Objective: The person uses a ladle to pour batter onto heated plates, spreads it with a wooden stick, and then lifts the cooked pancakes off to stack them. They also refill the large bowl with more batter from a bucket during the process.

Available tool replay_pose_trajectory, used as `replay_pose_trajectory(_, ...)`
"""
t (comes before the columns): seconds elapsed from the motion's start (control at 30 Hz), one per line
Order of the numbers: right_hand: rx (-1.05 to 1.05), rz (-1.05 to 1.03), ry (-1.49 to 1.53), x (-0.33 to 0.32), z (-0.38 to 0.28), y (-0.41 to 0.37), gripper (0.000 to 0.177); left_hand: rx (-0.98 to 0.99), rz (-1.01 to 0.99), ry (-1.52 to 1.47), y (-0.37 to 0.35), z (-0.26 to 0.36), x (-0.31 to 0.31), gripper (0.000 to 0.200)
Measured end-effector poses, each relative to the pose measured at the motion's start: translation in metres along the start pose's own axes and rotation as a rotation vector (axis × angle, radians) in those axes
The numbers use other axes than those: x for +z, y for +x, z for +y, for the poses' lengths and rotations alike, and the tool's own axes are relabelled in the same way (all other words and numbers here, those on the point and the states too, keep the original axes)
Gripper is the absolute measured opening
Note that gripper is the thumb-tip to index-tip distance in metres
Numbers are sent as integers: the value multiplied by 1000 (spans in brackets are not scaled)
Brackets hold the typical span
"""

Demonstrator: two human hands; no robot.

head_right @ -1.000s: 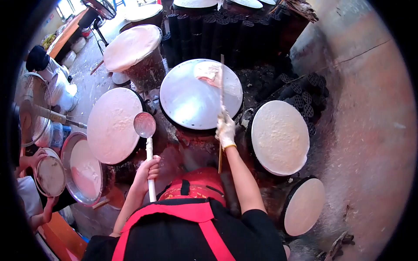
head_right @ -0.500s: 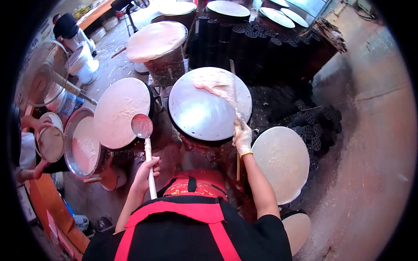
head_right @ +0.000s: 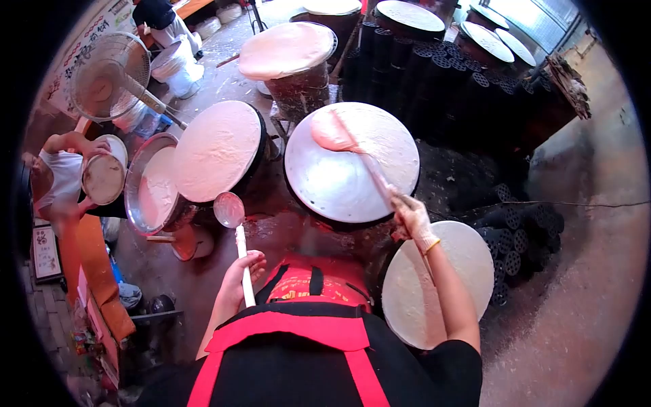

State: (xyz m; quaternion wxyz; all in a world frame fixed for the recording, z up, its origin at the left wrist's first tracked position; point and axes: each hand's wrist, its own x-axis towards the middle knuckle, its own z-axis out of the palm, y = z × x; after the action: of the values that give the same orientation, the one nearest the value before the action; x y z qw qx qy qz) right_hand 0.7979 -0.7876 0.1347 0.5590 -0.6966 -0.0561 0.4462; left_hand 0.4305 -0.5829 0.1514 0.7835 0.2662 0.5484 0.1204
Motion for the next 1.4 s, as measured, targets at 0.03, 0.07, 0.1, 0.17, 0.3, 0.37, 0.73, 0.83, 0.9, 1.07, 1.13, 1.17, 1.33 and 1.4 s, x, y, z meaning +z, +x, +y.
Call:
replay_pose_trajectory(0.03, -60, 81, -38, 0, -3, 13, 35, 11, 4, -10, -2, 0, 2, 12)
replay_pose_trajectory(0.07, -96, 121, -15, 4, -4, 23, 35, 23, -4, -5, -3, 1, 2, 19)
replay_pose_trajectory(0.1, -132, 162, 8, 13, -15, 31, 36, 32, -8, -14, -5, 3, 5, 21)
replay_pose_trajectory(0.17, -248, 64, -82, 22, 3, 74, 38, 45, -12, -35, -9, 4, 10, 25)
replay_pose_trajectory(0.3, -62, -203, -84, 41, -15, 32, 42, 29, -14, -36, -17, 2, 15, 28)
replay_pose_trajectory(0.37, -69, -291, -116, 23, -17, 11, 42, -15, -4, -63, -21, -4, 13, 30)
replay_pose_trajectory(0.73, -63, -326, -97, 35, -17, 20, 44, -54, 41, -25, -41, -5, 12, 33)
replay_pose_trajectory(0.83, 137, -316, -19, 16, 8, -38, 42, -80, -20, 26, -33, 8, 13, 34)
replay_pose_trajectory(0.9, 65, -258, 113, 9, 36, -49, 40, -91, -73, 80, -27, 21, 14, 34)
replay_pose_trajectory(1.07, -60, 370, 327, 79, 47, -36, 37, -94, -201, 281, -11, 55, 11, 33)
replay_pose_trajectory(1.13, -73, 231, 175, 102, 56, -42, 38, -74, -250, 353, -6, 67, 5, 33)
replay_pose_trajectory(1.17, -38, 146, 101, 116, 53, -56, 38, -72, -289, 387, 0, 73, -3, 32)
replay_pose_trajectory(1.33, -534, 399, -511, 166, 105, -138, 39, -96, -432, 497, 31, 100, -53, 31)
replay_pose_trajectory(1.4, -356, 472, -645, 195, 102, -176, 43, -86, -429, 504, 34, 108, -70, 30)
